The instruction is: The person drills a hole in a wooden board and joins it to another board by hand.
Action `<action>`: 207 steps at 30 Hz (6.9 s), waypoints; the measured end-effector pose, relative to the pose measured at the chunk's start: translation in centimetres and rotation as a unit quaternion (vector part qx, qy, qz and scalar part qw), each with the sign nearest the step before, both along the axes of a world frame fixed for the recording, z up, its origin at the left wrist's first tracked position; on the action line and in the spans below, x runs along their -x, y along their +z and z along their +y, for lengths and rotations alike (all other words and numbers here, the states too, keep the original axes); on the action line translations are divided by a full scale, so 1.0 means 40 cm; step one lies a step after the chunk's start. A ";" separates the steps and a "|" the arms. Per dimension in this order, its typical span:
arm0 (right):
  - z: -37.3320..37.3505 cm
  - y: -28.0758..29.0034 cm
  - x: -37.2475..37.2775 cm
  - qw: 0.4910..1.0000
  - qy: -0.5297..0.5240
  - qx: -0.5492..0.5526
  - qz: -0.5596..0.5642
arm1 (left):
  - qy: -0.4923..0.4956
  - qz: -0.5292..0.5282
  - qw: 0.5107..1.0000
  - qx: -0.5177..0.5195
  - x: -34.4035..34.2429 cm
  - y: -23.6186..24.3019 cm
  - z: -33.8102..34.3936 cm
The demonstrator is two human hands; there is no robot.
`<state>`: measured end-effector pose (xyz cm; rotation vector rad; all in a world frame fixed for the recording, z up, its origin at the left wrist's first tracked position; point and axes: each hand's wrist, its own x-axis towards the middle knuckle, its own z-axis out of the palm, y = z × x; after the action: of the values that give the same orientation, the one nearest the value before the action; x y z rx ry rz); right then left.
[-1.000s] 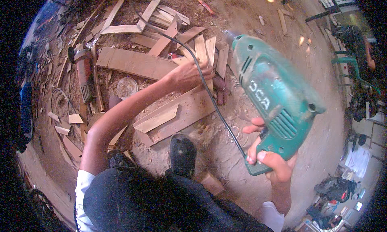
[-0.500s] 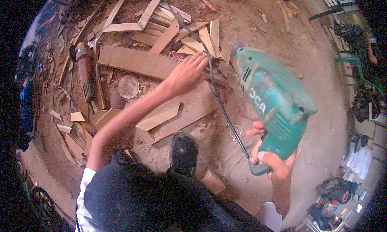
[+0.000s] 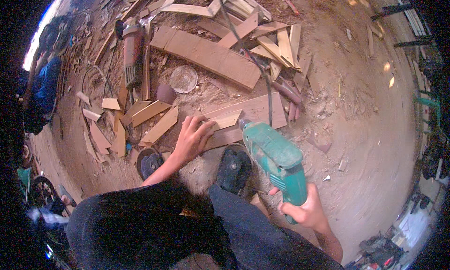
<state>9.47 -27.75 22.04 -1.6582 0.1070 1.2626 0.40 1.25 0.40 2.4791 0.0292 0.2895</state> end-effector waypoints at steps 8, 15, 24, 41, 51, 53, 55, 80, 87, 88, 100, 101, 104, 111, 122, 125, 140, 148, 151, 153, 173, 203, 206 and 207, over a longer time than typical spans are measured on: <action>0.031 -0.005 0.050 0.997 -0.070 -0.009 0.006 | 0.003 -0.009 1.000 0.009 0.006 -0.019 -0.006; 0.048 -0.009 0.055 0.997 -0.074 0.000 0.003 | -0.004 -0.021 1.000 0.000 0.010 -0.023 -0.005; 0.039 -0.018 0.054 0.998 -0.057 -0.001 -0.003 | -0.003 -0.028 1.000 0.006 0.012 -0.033 -0.001; 0.045 -0.017 0.055 0.998 -0.059 0.002 0.004 | 0.002 -0.031 0.999 0.012 0.009 -0.028 -0.002; 0.040 -0.019 0.051 0.998 -0.064 -0.005 0.000 | -0.004 -0.024 1.000 0.008 0.009 -0.023 -0.001; 0.040 -0.019 0.052 0.998 -0.061 -0.008 0.003 | -0.003 -0.027 1.000 0.009 0.009 -0.024 -0.001; 0.042 -0.017 0.053 0.998 -0.063 -0.013 0.010 | -0.001 -0.029 1.000 0.010 0.010 -0.026 -0.001; 0.112 0.033 -0.014 0.997 -0.057 0.043 0.031 | 0.000 -0.037 0.999 0.014 0.013 -0.028 -0.005; 0.148 0.061 -0.072 0.996 -0.008 0.074 0.044 | -0.013 -0.042 0.999 0.011 0.016 -0.045 -0.001; 0.156 0.065 -0.078 0.996 0.013 0.080 0.048 | -0.010 -0.048 0.999 0.009 0.017 -0.049 -0.003; 0.240 0.098 -0.074 0.990 -0.073 0.104 0.067 | 0.021 -0.068 0.997 0.001 0.036 -0.063 -0.016; 0.242 0.098 -0.072 0.989 -0.076 0.104 0.067 | 0.026 -0.071 0.997 0.002 0.035 -0.066 -0.018; 0.250 0.099 -0.061 0.992 -0.046 0.111 0.036 | 0.013 -0.078 0.997 0.001 0.034 -0.070 -0.014; 0.248 0.091 -0.041 0.992 0.016 0.124 0.028 | 0.024 -0.094 0.995 0.016 0.043 -0.076 -0.013; 0.235 0.082 -0.031 0.991 0.008 0.131 0.024 | 0.031 -0.110 0.990 0.086 0.044 -0.102 -0.021; 0.241 0.077 -0.032 0.992 0.023 0.122 0.022 | 0.033 -0.123 0.989 0.072 0.046 -0.112 -0.015; 0.234 0.082 -0.028 0.989 0.018 0.144 0.008 | 0.025 -0.124 0.988 0.090 0.038 -0.111 -0.022; 0.228 0.065 -0.011 0.989 0.027 0.142 -0.008 | 0.026 -0.113 0.990 0.078 0.044 -0.124 -0.021; 0.223 0.064 -0.010 0.990 0.015 0.141 -0.006 | 0.026 -0.124 0.989 0.072 0.040 -0.117 -0.022; 0.224 0.064 -0.012 0.989 0.026 0.146 -0.007 | 0.026 -0.125 0.989 0.070 0.041 -0.117 -0.022; 0.230 0.068 -0.015 0.990 0.009 0.140 0.000 | 0.031 -0.121 0.988 0.086 0.039 -0.111 -0.023; 0.233 0.054 -0.026 0.989 0.010 0.148 0.010 | 0.031 -0.126 0.989 0.075 0.038 -0.109 -0.016; 0.240 0.065 -0.024 0.987 0.033 0.158 -0.014 | 0.026 -0.129 0.988 0.081 0.032 -0.114 -0.029; 0.242 0.076 -0.026 0.986 0.029 0.162 -0.019 | 0.026 -0.137 0.986 0.091 0.024 -0.115 -0.035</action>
<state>10.50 -18.06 25.09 -1.9746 0.2548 1.3082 -0.58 -0.14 -4.19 2.2414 0.0063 0.6194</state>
